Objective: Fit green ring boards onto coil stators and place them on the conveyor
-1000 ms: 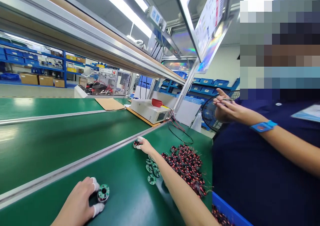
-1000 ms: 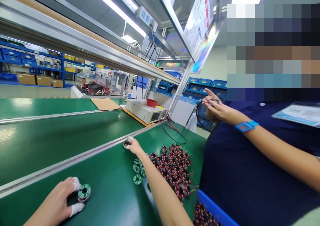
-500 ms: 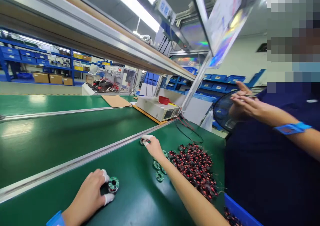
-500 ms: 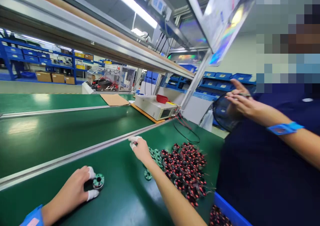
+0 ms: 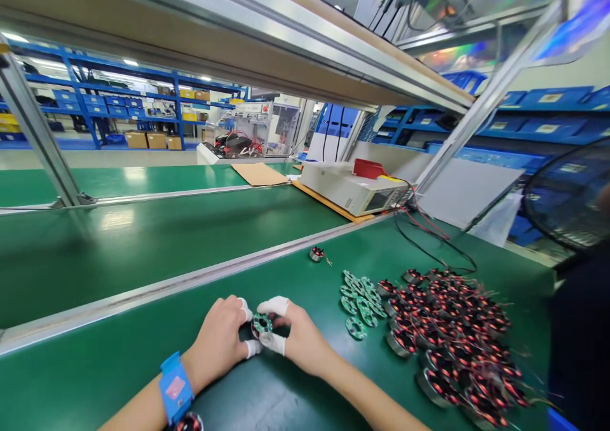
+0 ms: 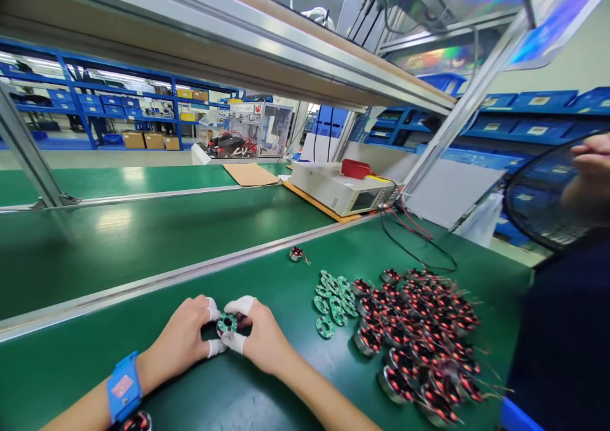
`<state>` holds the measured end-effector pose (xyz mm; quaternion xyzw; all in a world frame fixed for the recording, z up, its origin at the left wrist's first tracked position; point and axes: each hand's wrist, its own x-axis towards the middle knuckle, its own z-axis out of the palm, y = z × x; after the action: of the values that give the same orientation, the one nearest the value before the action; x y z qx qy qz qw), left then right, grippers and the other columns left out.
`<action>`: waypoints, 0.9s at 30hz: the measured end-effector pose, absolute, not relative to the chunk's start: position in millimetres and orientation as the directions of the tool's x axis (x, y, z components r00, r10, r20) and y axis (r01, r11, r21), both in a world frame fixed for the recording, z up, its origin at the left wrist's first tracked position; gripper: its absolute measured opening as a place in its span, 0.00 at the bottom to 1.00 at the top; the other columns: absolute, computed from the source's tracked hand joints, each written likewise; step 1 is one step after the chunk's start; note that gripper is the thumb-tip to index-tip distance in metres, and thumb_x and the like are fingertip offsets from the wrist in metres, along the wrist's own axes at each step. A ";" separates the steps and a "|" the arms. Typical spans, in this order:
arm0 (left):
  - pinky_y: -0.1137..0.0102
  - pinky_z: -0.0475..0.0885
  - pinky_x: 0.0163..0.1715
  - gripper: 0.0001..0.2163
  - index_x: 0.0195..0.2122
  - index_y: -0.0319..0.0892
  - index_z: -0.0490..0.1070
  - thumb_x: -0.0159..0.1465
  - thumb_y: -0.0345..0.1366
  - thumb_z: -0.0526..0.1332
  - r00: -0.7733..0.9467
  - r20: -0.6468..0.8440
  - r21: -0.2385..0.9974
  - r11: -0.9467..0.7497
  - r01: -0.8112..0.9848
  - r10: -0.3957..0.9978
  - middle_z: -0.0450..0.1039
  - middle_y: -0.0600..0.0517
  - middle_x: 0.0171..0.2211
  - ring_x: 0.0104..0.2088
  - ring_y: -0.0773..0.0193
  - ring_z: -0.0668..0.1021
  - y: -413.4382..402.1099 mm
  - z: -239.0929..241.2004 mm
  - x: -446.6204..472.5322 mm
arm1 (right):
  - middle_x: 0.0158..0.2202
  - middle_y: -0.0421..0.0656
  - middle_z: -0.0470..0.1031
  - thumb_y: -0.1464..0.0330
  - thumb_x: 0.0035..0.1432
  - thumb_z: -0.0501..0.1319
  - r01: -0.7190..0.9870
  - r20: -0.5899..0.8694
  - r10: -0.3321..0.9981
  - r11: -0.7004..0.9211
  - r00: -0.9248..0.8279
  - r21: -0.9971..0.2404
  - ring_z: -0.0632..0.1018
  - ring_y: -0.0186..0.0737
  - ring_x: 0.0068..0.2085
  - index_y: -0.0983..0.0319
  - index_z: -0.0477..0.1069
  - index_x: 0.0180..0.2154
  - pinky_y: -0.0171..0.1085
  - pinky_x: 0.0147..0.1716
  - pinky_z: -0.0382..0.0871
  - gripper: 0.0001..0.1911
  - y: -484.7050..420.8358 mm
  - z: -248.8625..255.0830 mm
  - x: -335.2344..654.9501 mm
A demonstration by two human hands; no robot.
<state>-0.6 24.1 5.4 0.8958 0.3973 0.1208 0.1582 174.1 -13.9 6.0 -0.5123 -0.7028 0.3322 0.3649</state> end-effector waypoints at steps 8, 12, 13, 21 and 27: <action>0.67 0.59 0.34 0.09 0.28 0.42 0.70 0.54 0.42 0.64 0.658 0.086 0.362 -0.638 0.679 0.748 0.69 0.52 0.31 0.35 0.60 0.69 24.2 5.0 -0.1 | 0.32 0.41 0.71 0.76 0.37 0.65 0.476 0.033 0.986 0.108 -0.163 -0.873 0.74 0.39 0.33 0.63 0.73 0.32 0.36 0.32 0.72 0.14 -6.6 14.7 171.4; 0.67 0.58 0.33 0.09 0.27 0.42 0.68 0.53 0.40 0.64 0.657 0.092 0.342 -0.643 0.685 0.749 0.69 0.52 0.31 0.35 0.60 0.68 24.8 6.3 1.3 | 0.30 0.40 0.72 0.77 0.36 0.66 0.532 0.013 0.986 0.101 -0.166 -0.841 0.74 0.38 0.30 0.63 0.74 0.31 0.36 0.31 0.71 0.14 -3.0 22.0 169.2; 0.67 0.58 0.33 0.09 0.27 0.42 0.68 0.53 0.41 0.64 0.657 0.090 0.340 -0.643 0.686 0.749 0.69 0.52 0.31 0.35 0.60 0.68 24.7 6.5 1.6 | 0.29 0.40 0.72 0.78 0.35 0.66 0.534 0.005 0.985 0.100 -0.175 -0.839 0.73 0.37 0.30 0.63 0.74 0.31 0.35 0.30 0.70 0.15 -2.1 23.5 169.5; 0.67 0.58 0.33 0.08 0.25 0.41 0.68 0.55 0.40 0.62 0.671 0.085 0.314 -0.658 0.684 0.737 0.69 0.51 0.30 0.34 0.60 0.69 23.8 6.1 2.3 | 0.29 0.39 0.72 0.78 0.32 0.67 0.519 -0.035 0.984 0.062 -0.174 -0.853 0.73 0.37 0.30 0.63 0.74 0.29 0.34 0.30 0.69 0.15 0.2 23.8 170.2; 0.66 0.58 0.34 0.07 0.24 0.40 0.68 0.55 0.38 0.62 0.677 0.081 0.291 -0.667 0.686 0.732 0.69 0.50 0.30 0.34 0.60 0.70 24.9 9.0 4.1 | 0.27 0.38 0.70 0.78 0.33 0.66 0.593 0.041 0.982 0.146 -0.186 -0.792 0.72 0.37 0.29 0.63 0.74 0.27 0.33 0.28 0.66 0.13 -1.9 27.2 166.3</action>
<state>4.1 24.9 9.0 0.9078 0.3904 0.0958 0.1193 166.3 -1.9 27.2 -0.5650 -0.6965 0.3285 0.2962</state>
